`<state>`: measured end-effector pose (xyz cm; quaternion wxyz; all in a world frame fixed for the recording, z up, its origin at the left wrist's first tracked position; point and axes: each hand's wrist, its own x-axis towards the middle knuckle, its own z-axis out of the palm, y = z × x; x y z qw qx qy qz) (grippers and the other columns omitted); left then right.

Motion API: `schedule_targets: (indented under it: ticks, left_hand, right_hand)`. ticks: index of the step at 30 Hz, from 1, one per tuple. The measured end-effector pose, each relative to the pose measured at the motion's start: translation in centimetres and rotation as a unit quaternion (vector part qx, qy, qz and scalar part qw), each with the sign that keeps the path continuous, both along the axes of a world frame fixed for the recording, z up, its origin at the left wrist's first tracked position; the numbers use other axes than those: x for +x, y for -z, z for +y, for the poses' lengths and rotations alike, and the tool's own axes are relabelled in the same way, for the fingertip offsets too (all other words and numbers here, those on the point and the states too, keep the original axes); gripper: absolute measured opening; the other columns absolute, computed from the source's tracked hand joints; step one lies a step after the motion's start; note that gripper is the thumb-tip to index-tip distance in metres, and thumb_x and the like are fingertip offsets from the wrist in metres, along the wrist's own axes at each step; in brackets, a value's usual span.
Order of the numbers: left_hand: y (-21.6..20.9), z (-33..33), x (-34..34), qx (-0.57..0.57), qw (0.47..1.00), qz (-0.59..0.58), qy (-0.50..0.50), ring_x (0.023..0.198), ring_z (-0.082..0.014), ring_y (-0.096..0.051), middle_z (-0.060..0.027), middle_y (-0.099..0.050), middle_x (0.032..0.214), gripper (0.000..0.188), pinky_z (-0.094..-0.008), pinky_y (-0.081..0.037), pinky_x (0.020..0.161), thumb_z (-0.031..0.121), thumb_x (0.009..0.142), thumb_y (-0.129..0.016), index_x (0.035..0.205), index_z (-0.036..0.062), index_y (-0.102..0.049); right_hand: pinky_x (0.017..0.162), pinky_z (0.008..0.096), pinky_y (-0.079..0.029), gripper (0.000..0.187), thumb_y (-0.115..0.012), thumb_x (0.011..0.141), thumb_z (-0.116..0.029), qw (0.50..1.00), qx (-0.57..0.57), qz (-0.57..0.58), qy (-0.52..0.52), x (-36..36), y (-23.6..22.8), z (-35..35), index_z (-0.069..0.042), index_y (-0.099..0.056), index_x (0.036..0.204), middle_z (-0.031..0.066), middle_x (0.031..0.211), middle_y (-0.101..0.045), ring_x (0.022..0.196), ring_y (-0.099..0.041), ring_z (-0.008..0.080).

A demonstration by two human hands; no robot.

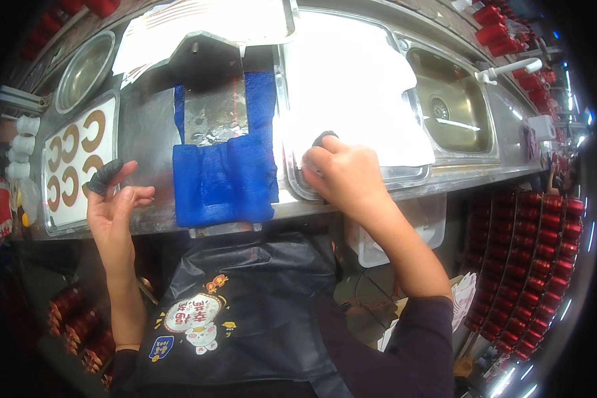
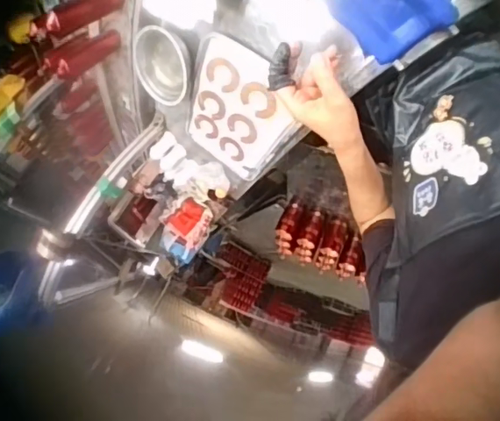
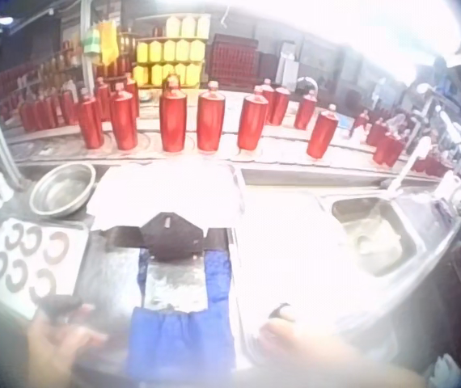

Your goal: The person applies a gold circular label to the neck of a red bottle, then applies a rectangular label to the bottle body. They smooth both labels with their fingers to ensure adhesion. The person handles the bottle and labels by hand without using additional tools.

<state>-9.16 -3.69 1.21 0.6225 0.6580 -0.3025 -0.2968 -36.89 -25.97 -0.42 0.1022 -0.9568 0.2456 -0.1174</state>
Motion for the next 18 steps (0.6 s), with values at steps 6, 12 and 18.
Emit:
schedule_targets:
  ticks: [6, 12, 18]
  left_hand:
    - [0.3, -0.5, 0.1, -0.013, 1.0, 0.005, 0.012, 0.091, -0.0206, -0.07, -0.02, -0.061, 0.13, 0.038, -0.0313, -0.056, 0.08, 0.006, 0.097, -0.058, 0.134, -0.0013, -0.051]
    - [0.3, -0.9, 0.3, -0.004, 1.0, 0.025, 0.002, 0.09, -0.0206, -0.07, -0.0203, -0.061, 0.128, 0.039, -0.0309, -0.055, 0.079, 0.007, 0.096, -0.059, 0.134, -0.0015, -0.052]
    - [0.5, -1.1, 0.2, 0.001, 1.0, 0.025, 0.004, 0.09, -0.0203, -0.07, -0.0197, -0.062, 0.127, 0.039, -0.0308, -0.055, 0.079, 0.008, 0.096, -0.06, 0.133, -0.0016, -0.051]
  right_hand:
    - [0.052, 0.038, -0.049, 0.011, -0.076, 0.075, -0.013, 0.997, -0.021, 0.066, -0.041, 1.1, -1.3, -0.2, -0.011, -0.066, 0.077, 0.0055, 0.068, -0.054, 0.057, -0.061, 0.0275]
    - [0.051, 0.0374, -0.05, 0.016, -0.075, 0.07, -0.013, 0.99, -0.061, 0.116, -0.059, 1.8, -1.5, -0.1, -0.01, -0.06, 0.071, 0.0049, 0.067, -0.054, 0.054, -0.06, 0.026]
    - [0.051, 0.0371, -0.049, 0.019, -0.075, 0.066, -0.014, 0.981, -0.114, 0.143, -0.062, 2.2, -1.1, 0.6, -0.01, -0.057, 0.069, 0.0056, 0.068, -0.054, 0.053, -0.06, 0.025]
